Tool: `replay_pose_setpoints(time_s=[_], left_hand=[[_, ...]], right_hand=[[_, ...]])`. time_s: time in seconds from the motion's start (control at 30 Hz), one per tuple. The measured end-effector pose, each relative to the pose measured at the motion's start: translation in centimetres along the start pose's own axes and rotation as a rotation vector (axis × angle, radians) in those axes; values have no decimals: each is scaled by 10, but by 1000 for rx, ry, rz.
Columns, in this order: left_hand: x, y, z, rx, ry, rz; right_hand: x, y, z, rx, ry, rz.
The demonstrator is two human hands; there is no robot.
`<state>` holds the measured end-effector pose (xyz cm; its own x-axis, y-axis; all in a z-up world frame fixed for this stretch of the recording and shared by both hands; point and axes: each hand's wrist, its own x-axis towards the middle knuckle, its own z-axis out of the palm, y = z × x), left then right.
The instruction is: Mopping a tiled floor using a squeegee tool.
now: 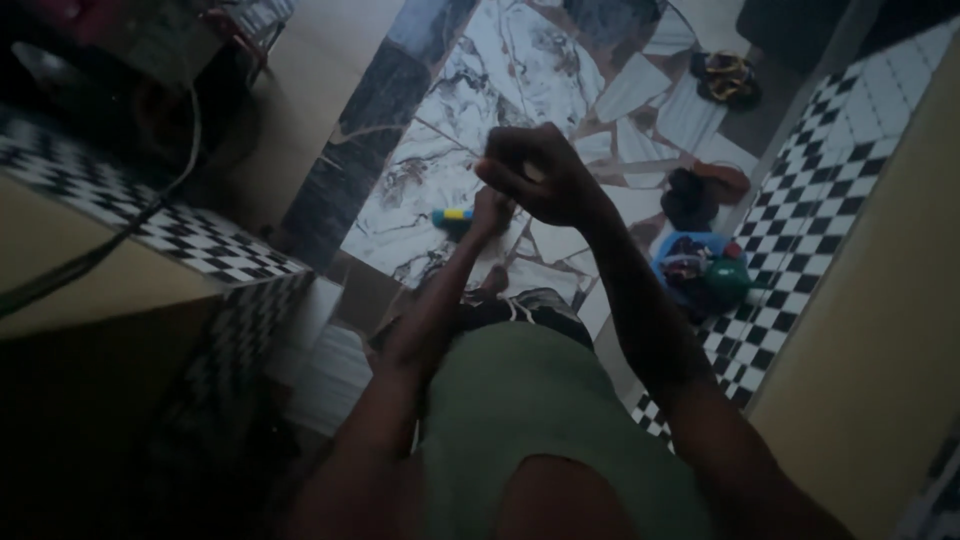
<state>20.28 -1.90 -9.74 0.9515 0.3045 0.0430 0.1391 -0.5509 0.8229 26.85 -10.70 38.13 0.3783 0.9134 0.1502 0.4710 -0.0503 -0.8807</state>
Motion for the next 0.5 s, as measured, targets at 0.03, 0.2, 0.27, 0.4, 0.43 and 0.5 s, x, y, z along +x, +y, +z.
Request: replay_pose_setpoints(time_s=[0.03, 0.2, 0.27, 0.4, 0.43, 0.5], left_hand=[[1, 18, -1, 2, 7, -8], [-33, 90, -1, -829, -4, -260], [-50, 107, 14, -569, 75, -157], [-61, 104, 48, -49, -98, -214], [-63, 107, 51, -48, -97, -213], [-66, 113, 56, -168, 49, -124]], right_hand=[[-9, 6, -2, 5, -9, -4], [-47, -18, -32, -71, -52, -172], [-54, -23, -41, -4, -44, -147], [-56, 8, -46, 180, 11, 26], [-57, 11, -46, 180, 11, 25], [-57, 16, -49, 401, 92, 52]])
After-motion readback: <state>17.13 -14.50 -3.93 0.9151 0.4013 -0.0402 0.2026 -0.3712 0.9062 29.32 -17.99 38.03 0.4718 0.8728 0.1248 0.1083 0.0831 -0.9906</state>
